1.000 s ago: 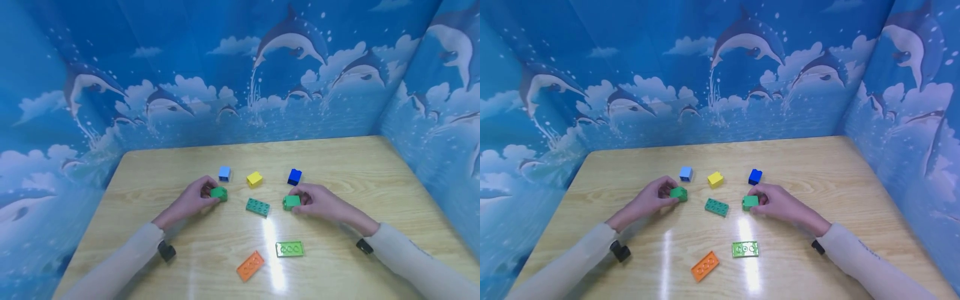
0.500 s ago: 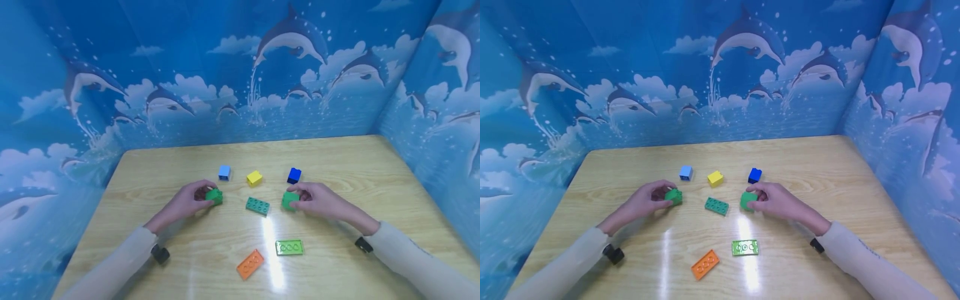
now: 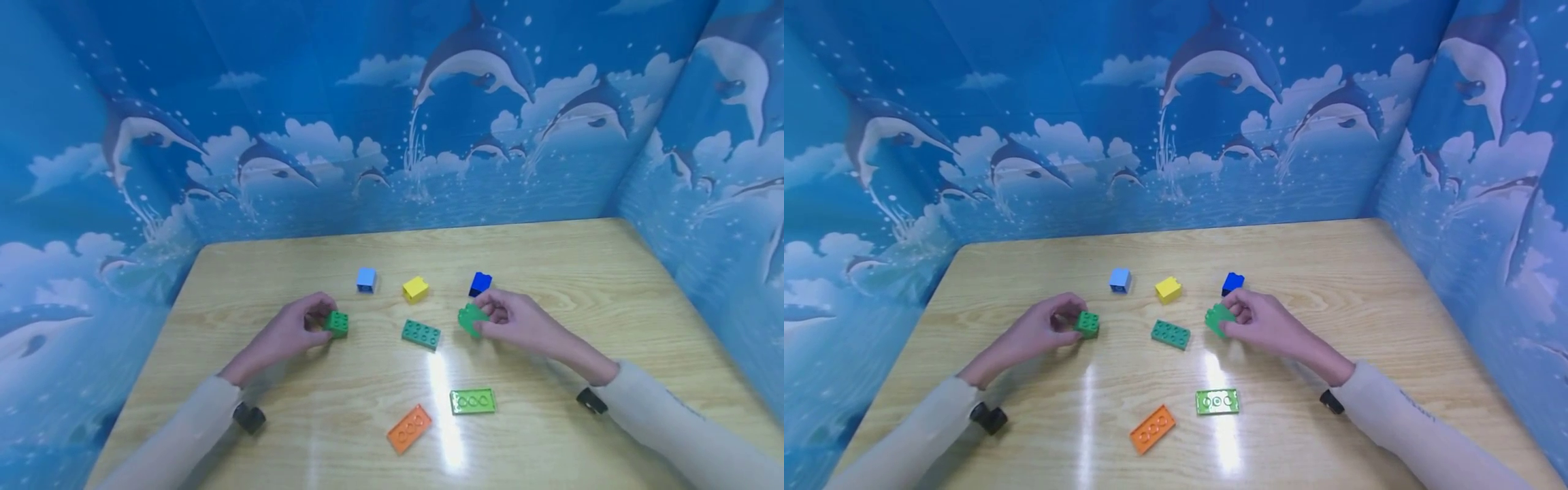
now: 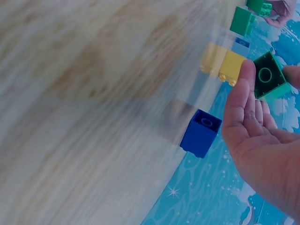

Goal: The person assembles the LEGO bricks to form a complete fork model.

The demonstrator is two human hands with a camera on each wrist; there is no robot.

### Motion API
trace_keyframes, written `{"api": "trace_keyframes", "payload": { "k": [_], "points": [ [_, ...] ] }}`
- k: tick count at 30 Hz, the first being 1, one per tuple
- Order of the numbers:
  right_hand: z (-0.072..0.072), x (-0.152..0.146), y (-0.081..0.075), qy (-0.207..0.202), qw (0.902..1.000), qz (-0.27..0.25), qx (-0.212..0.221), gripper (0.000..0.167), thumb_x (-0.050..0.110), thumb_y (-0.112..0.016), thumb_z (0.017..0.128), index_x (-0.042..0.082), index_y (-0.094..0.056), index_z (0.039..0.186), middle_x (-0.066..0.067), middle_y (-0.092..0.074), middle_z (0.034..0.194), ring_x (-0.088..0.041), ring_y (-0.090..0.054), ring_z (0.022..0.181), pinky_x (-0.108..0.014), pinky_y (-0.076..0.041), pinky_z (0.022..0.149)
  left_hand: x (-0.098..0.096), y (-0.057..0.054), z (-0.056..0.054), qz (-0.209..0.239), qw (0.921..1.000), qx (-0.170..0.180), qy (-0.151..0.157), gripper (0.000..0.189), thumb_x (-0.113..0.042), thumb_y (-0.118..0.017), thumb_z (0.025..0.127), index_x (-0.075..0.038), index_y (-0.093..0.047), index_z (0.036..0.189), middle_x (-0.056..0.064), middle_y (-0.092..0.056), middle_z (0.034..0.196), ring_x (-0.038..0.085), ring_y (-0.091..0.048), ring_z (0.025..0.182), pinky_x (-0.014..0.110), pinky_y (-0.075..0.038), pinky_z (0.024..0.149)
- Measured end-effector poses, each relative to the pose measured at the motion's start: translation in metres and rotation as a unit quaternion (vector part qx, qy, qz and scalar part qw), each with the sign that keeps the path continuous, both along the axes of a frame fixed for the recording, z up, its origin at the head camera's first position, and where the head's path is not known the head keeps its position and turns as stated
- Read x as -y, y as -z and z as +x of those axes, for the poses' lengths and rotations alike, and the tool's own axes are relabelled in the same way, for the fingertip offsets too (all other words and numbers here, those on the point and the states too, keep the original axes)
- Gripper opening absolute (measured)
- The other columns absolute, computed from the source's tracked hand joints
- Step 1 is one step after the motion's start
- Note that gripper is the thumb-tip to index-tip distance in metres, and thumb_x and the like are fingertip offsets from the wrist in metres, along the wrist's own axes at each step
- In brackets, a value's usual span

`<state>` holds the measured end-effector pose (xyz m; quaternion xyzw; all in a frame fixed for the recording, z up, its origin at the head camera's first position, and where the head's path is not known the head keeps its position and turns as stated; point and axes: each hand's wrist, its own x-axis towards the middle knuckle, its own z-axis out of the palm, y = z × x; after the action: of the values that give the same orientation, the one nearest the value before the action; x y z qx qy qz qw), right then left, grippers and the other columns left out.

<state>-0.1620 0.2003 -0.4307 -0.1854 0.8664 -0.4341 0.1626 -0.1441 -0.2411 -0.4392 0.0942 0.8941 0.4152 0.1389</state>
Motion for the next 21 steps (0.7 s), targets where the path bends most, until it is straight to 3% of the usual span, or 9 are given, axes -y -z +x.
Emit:
{"api": "trace_keyframes", "payload": {
  "k": [6,10,21],
  "points": [
    [0.002,0.006,0.0,0.005,0.9997,-0.018,-0.017,0.046,0.024,-0.083,0.097,0.003,-0.067,0.134,-0.004,-0.07,0.11,-0.021,-0.067,0.101,-0.03,-0.059,0.088,0.007,0.0,0.0,-0.021,0.9997,0.01,-0.002,0.04,-0.005,-0.081,0.091,-0.016,-0.065,0.127,0.004,-0.067,0.118,0.025,-0.062,0.106,0.043,-0.055,0.088],
    [0.003,0.01,0.0,0.005,0.9991,-0.028,-0.032,0.05,0.027,-0.083,0.099,0.006,-0.068,0.141,-0.002,-0.072,0.109,-0.019,-0.069,0.101,-0.032,-0.06,0.091,0.013,0.002,-0.002,-0.011,0.9998,0.016,0.0,0.041,-0.005,-0.081,0.091,-0.015,-0.065,0.127,0.005,-0.066,0.117,0.026,-0.061,0.105,0.041,-0.054,0.086],
    [0.006,0.019,0.002,0.028,0.9982,-0.024,-0.048,0.044,0.03,-0.083,0.098,0.012,-0.073,0.137,-0.004,-0.073,0.111,-0.022,-0.061,0.081,-0.03,-0.051,0.064,0.028,0.008,0.002,0.042,0.999,0.011,0.015,0.037,0.001,-0.079,0.095,-0.007,-0.063,0.127,0.009,-0.064,0.106,0.026,-0.059,0.093,0.032,-0.051,0.067]
  ]
}}
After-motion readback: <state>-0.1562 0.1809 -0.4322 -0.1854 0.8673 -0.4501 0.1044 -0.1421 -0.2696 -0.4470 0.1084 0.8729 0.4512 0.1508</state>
